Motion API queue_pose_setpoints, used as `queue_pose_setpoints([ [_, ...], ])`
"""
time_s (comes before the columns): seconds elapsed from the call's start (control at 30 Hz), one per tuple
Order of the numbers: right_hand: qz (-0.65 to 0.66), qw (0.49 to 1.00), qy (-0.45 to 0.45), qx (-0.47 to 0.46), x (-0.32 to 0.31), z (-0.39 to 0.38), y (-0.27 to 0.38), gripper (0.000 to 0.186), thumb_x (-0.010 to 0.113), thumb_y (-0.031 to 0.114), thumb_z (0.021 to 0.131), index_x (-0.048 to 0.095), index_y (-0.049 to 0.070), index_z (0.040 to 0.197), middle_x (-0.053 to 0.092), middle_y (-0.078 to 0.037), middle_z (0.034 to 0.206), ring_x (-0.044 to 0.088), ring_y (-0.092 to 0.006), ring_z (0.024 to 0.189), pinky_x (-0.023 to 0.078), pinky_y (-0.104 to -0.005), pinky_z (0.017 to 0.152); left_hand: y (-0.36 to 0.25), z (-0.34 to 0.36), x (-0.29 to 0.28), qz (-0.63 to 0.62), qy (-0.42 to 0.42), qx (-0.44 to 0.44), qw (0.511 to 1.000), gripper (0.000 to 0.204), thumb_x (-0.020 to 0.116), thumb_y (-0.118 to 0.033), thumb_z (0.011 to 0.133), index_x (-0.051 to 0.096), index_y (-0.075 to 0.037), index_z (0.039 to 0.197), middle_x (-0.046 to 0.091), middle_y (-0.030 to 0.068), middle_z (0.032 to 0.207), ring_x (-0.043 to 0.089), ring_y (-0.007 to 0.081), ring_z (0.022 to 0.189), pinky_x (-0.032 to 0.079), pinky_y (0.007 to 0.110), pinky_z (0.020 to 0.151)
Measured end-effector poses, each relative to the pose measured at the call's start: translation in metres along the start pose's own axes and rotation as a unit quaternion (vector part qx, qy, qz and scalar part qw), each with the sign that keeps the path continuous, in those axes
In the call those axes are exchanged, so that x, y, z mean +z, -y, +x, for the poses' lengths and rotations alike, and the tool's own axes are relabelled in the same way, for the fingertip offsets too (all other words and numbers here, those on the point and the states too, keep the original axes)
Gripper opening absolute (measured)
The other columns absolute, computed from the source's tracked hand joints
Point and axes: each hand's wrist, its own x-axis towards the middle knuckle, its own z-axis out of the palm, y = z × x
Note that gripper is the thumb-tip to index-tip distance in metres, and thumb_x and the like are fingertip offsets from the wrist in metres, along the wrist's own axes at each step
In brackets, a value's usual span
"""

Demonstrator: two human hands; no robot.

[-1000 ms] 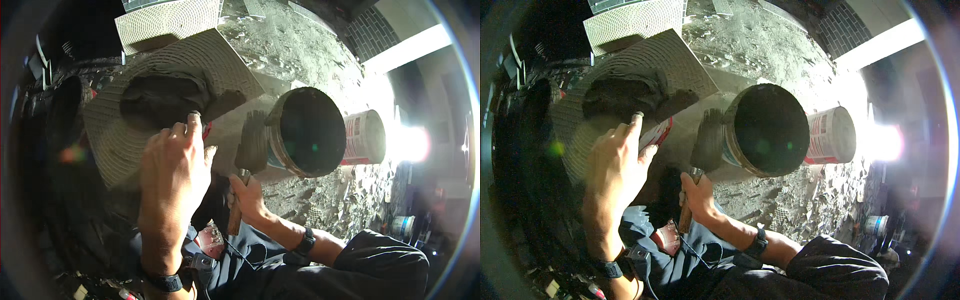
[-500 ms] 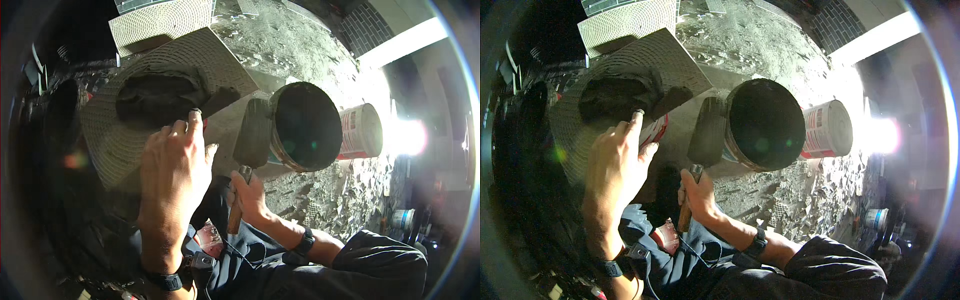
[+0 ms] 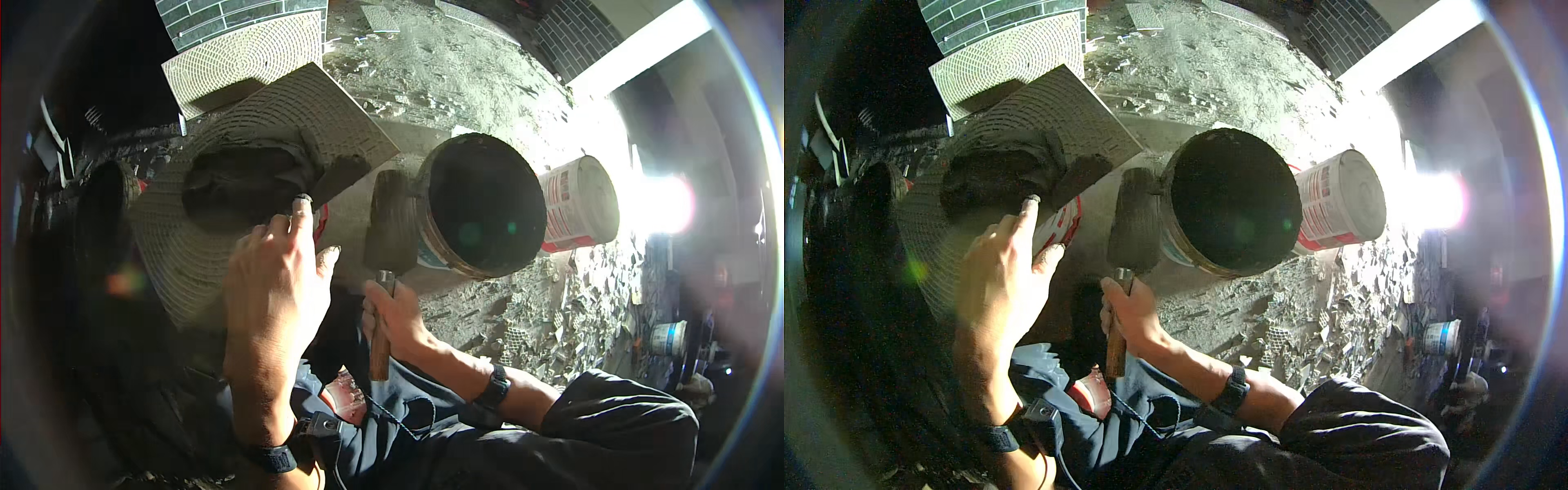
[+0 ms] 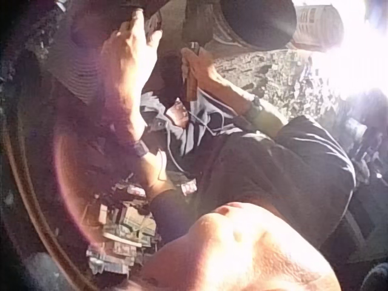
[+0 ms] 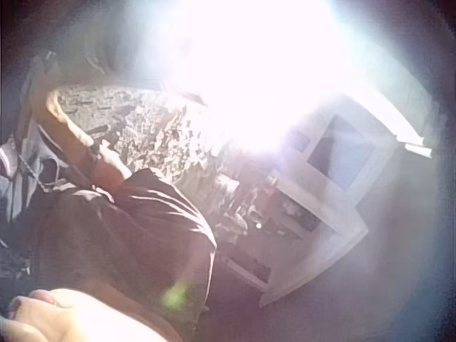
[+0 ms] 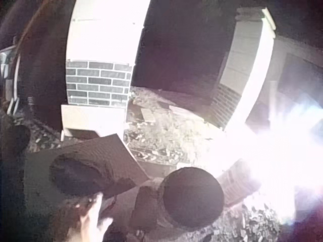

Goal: Applying mortar/adhesive to a large tile and preparing it for installation.

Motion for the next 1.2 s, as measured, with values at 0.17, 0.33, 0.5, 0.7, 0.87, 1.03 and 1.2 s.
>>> queue_pose_setpoints([
  [0.17,0.042,0.999,-0.025,-0.015,0.007,0.009,0.001,0.021,0.062,0.024,0.098,0.053,0.007,0.090,0.053,-0.003,0.070,0.054,-0.0146,0.052,0.044,-0.0324,0.045,0.001,-0.001,0.000,0.012,0.009,-0.009,1.000,0.058,0.068,-0.027,0.093,0.050,0.000,0.140,0.065,0.0213,0.116,0.064,0.0360,0.107,0.050,0.046,0.096],
  [0.33,0.028,0.998,-0.026,-0.049,0.005,0.017,0.000,0.022,0.063,0.024,0.098,0.052,0.006,0.089,0.053,-0.005,0.069,0.054,-0.0151,0.051,0.044,-0.0325,0.044,0.004,-0.001,0.000,-0.006,0.005,-0.001,1.000,0.057,0.067,-0.027,0.093,0.050,0.000,0.140,0.065,0.0214,0.118,0.063,0.0363,0.108,0.049,0.046,0.096],
  [0.5,0.021,0.999,-0.027,-0.038,0.007,0.010,0.003,0.023,0.062,0.023,0.098,0.051,0.006,0.087,0.053,-0.005,0.067,0.053,-0.0152,0.049,0.044,-0.0325,0.044,0.006,0.000,0.000,-0.010,0.009,-0.006,1.000,0.057,0.067,-0.027,0.093,0.050,0.001,0.140,0.064,0.0216,0.119,0.063,0.0365,0.109,0.049,0.046,0.096],
  [0.7,0.037,0.997,-0.036,-0.056,0.004,0.011,0.009,0.024,0.062,0.022,0.098,0.053,0.006,0.083,0.052,-0.003,0.063,0.052,-0.0144,0.047,0.044,-0.0314,0.043,0.000,0.002,-0.001,-0.023,0.008,-0.005,1.000,0.057,0.067,-0.026,0.093,0.050,0.001,0.140,0.064,0.0222,0.119,0.063,0.0374,0.109,0.049,0.045,0.096],
  [0.87,-0.038,0.994,-0.066,-0.077,0.005,0.019,0.018,0.027,0.063,0.024,0.097,0.055,0.003,0.082,0.053,-0.004,0.062,0.053,-0.0140,0.048,0.043,-0.0311,0.043,0.002,-0.001,-0.001,-0.019,0.000,0.006,1.000,0.057,0.067,-0.025,0.092,0.050,0.002,0.139,0.064,0.0226,0.118,0.062,0.0385,0.107,0.049,0.046,0.095],
  [1.03,-0.140,0.981,-0.057,-0.118,-0.026,0.021,-0.013,0.026,0.063,0.025,0.098,0.057,0.002,0.086,0.057,-0.006,0.066,0.055,-0.0141,0.053,0.043,-0.0323,0.047,0.000,-0.003,-0.004,-0.034,-0.006,-0.008,0.999,0.056,0.068,-0.024,0.092,0.052,0.001,0.138,0.065,0.0226,0.117,0.063,0.0387,0.105,0.050,0.047,0.093],
  [1.2,-0.245,0.962,-0.038,-0.117,-0.065,0.003,-0.032,0.030,0.062,0.034,0.097,0.055,0.005,0.096,0.056,-0.004,0.071,0.052,-0.0116,0.061,0.043,-0.0316,0.050,-0.003,0.000,-0.010,-0.049,0.007,-0.042,0.998,0.057,0.068,-0.025,0.092,0.052,0.002,0.139,0.063,0.0241,0.125,0.061,0.0399,0.113,0.048,0.046,0.098],
])
